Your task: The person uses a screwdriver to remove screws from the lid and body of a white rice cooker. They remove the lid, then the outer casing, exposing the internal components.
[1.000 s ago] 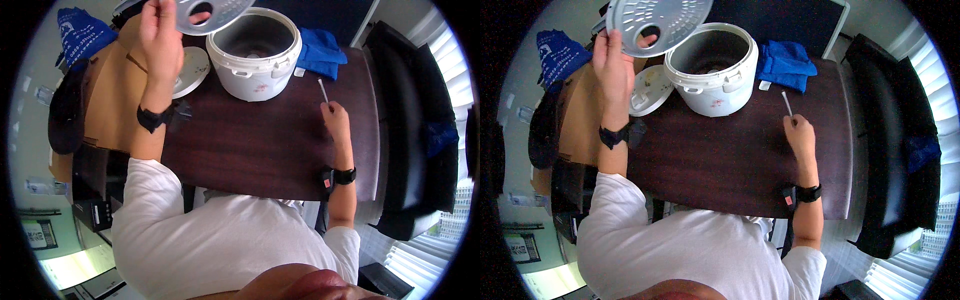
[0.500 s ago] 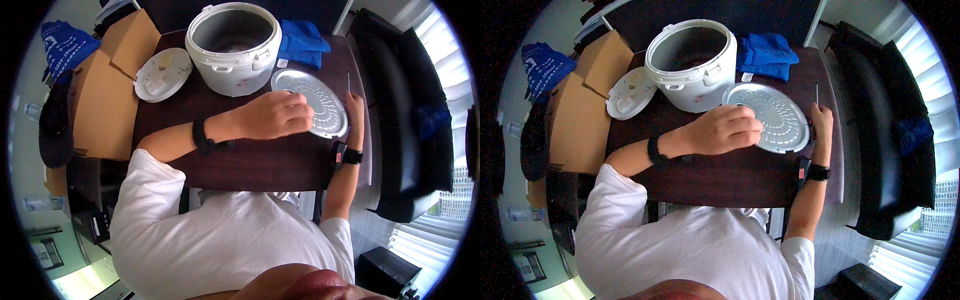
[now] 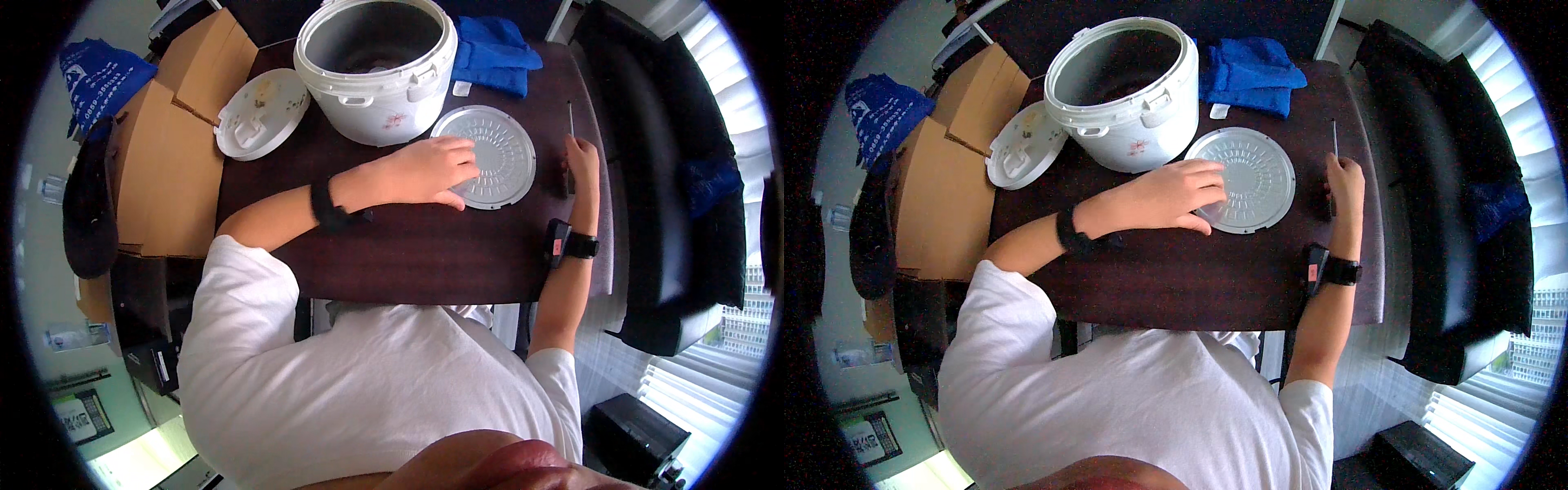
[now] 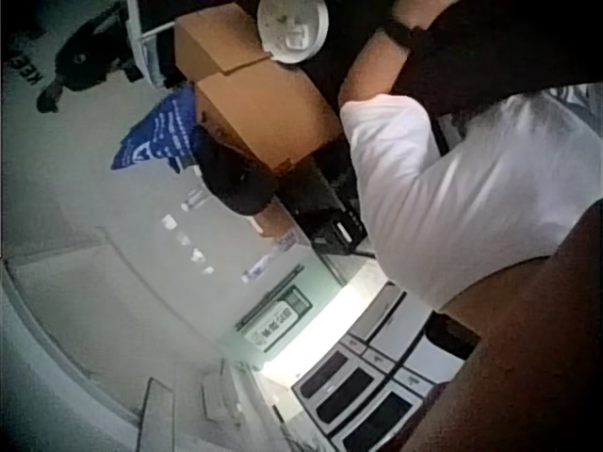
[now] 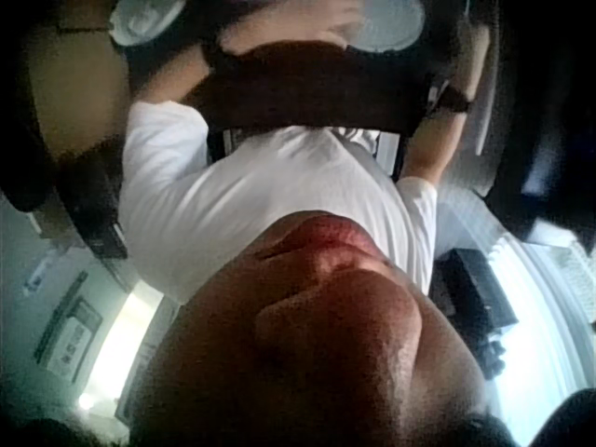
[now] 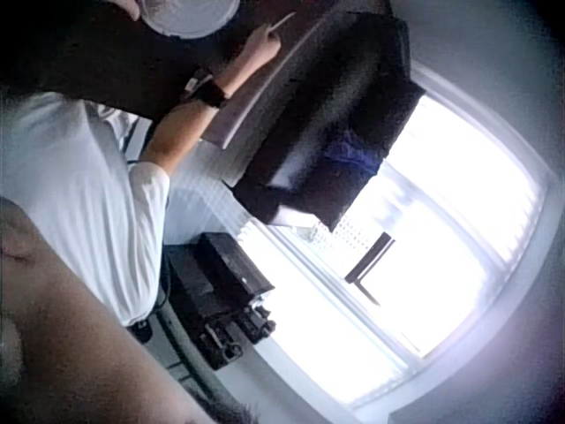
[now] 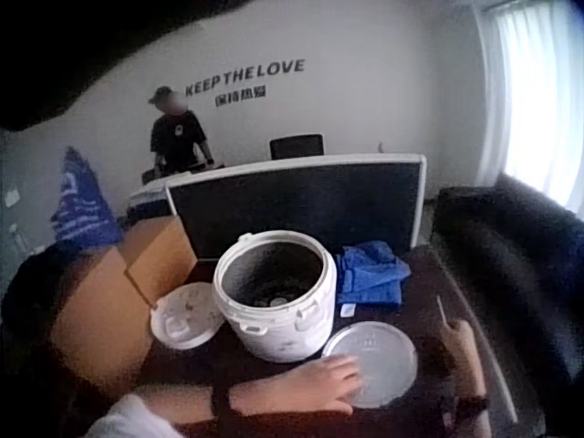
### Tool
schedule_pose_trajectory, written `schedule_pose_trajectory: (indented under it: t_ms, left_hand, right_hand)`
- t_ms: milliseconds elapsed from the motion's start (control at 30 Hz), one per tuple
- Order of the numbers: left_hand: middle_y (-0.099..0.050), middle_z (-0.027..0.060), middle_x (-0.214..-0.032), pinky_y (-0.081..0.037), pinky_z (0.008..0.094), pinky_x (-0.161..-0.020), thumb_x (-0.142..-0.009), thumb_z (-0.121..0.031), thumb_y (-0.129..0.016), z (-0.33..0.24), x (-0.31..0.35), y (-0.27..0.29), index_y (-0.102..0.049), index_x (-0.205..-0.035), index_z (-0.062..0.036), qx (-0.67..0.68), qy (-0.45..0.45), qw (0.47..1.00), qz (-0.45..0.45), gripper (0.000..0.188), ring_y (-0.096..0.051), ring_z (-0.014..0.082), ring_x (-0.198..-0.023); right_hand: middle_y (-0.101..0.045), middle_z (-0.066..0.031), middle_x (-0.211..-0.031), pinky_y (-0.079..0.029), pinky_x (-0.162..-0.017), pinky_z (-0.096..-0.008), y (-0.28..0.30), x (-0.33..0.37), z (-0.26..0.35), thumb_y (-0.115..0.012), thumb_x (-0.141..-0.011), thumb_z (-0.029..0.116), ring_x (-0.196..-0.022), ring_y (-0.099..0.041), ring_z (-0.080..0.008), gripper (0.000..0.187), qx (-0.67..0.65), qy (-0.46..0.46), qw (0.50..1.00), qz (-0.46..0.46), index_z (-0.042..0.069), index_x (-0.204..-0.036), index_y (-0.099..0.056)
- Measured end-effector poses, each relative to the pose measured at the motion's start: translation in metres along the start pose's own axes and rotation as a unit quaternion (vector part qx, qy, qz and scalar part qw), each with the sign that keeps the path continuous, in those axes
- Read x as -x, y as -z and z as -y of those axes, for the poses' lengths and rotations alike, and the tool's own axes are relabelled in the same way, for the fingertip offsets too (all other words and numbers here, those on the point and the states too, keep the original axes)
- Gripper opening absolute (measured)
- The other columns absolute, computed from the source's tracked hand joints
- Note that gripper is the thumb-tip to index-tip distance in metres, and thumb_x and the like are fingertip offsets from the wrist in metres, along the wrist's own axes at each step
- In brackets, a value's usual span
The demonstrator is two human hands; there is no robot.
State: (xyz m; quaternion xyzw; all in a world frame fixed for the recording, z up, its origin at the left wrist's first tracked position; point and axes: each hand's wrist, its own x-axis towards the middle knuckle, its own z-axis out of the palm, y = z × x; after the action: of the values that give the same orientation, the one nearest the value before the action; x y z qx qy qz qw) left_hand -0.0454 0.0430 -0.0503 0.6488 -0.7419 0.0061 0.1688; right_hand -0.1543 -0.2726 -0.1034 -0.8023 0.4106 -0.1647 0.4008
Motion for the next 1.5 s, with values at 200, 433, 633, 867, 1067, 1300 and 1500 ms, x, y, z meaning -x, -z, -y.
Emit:
schedule_pose_trajectory:
  t_ms: [200,433,633,867,1067,1300,1500]
  left_hand:
    - [-0.061,0.0109,-0.116,-0.043,0.0431,-0.102,-0.074,-0.026,-0.081,0.002,0.024,0.085,-0.062,-0.119,-0.0074,-0.163,0.084,0.944,-0.274,0.053,-0.055,0.0317,-0.114]
    - [-0.065,0.0102,-0.082,-0.051,0.037,-0.066,-0.087,-0.034,-0.071,0.027,0.045,0.113,-0.068,-0.092,-0.004,-0.148,0.238,0.943,-0.178,0.03,-0.065,0.0286,-0.073]
    - [-0.059,0.0093,-0.073,-0.045,0.0389,-0.057,-0.089,-0.034,-0.069,0.032,0.04,0.116,-0.065,-0.083,-0.0053,-0.089,0.226,0.938,-0.247,0.029,-0.059,0.0293,-0.063]
    - [-0.056,0.0107,-0.076,-0.045,0.0302,-0.064,-0.101,-0.024,-0.054,0.041,0.043,0.15,-0.062,-0.095,0.0,-0.126,0.214,0.906,-0.343,0.025,-0.054,0.0187,-0.067]
    - [-0.054,0.0031,-0.075,-0.043,0.027,-0.066,-0.103,-0.023,-0.051,0.071,0.054,0.18,-0.057,-0.089,-0.0015,-0.098,0.242,0.857,-0.445,0.026,-0.05,0.0106,-0.072]
    - [-0.037,-0.0081,-0.068,-0.03,0.0229,-0.056,-0.102,-0.036,-0.054,0.111,0.047,0.227,-0.052,-0.076,-0.0069,-0.044,0.148,0.869,-0.47,0.039,-0.034,0.0035,-0.065]
    - [-0.039,-0.0082,-0.066,-0.031,0.0243,-0.056,-0.1,-0.036,-0.058,0.119,0.044,0.252,-0.052,-0.077,-0.0072,-0.056,0.222,0.851,-0.473,0.038,-0.035,0.0039,-0.064]
  right_hand:
    - [-0.063,-0.008,-0.067,-0.048,-0.048,-0.0311,-0.004,0.007,0.007,-0.057,-0.092,0.029,-0.053,-0.062,-0.0154,0.032,0.019,0.023,0.999,0.017,-0.001,-0.091,-0.067]
    - [-0.065,-0.0076,-0.07,-0.05,-0.05,-0.0311,-0.006,0.011,0.012,-0.057,-0.092,0.028,-0.054,-0.064,-0.0154,0.03,0.029,0.029,0.999,0.027,-0.001,-0.093,-0.067]
    - [-0.067,-0.0076,-0.075,-0.051,-0.05,-0.0305,-0.006,0.009,0.013,-0.057,-0.092,0.029,-0.055,-0.064,-0.0151,0.032,0.047,0.022,0.998,0.037,0.001,-0.102,-0.068]
    - [-0.069,-0.0075,-0.077,-0.05,-0.05,-0.0304,-0.005,0.011,0.014,-0.057,-0.091,0.032,-0.056,-0.064,-0.0146,0.035,0.043,0.005,0.998,0.034,0.002,-0.106,-0.068]
    - [-0.068,-0.0072,-0.075,-0.049,-0.049,-0.03,-0.003,0.011,0.014,-0.057,-0.091,0.031,-0.055,-0.063,-0.0142,0.034,0.02,0.013,0.999,0.022,0.002,-0.104,-0.069]
    - [-0.065,-0.0068,-0.069,-0.047,-0.048,-0.0305,-0.003,0.008,0.011,-0.058,-0.092,0.031,-0.054,-0.063,-0.0142,0.032,0.026,0.04,0.999,0.026,0.0,-0.098,-0.068]
    - [-0.064,-0.0075,-0.067,-0.048,-0.047,-0.0313,-0.004,0.01,0.012,-0.059,-0.092,0.031,-0.053,-0.063,-0.0152,0.034,0.024,0.055,0.998,0.013,-0.001,-0.097,-0.068]
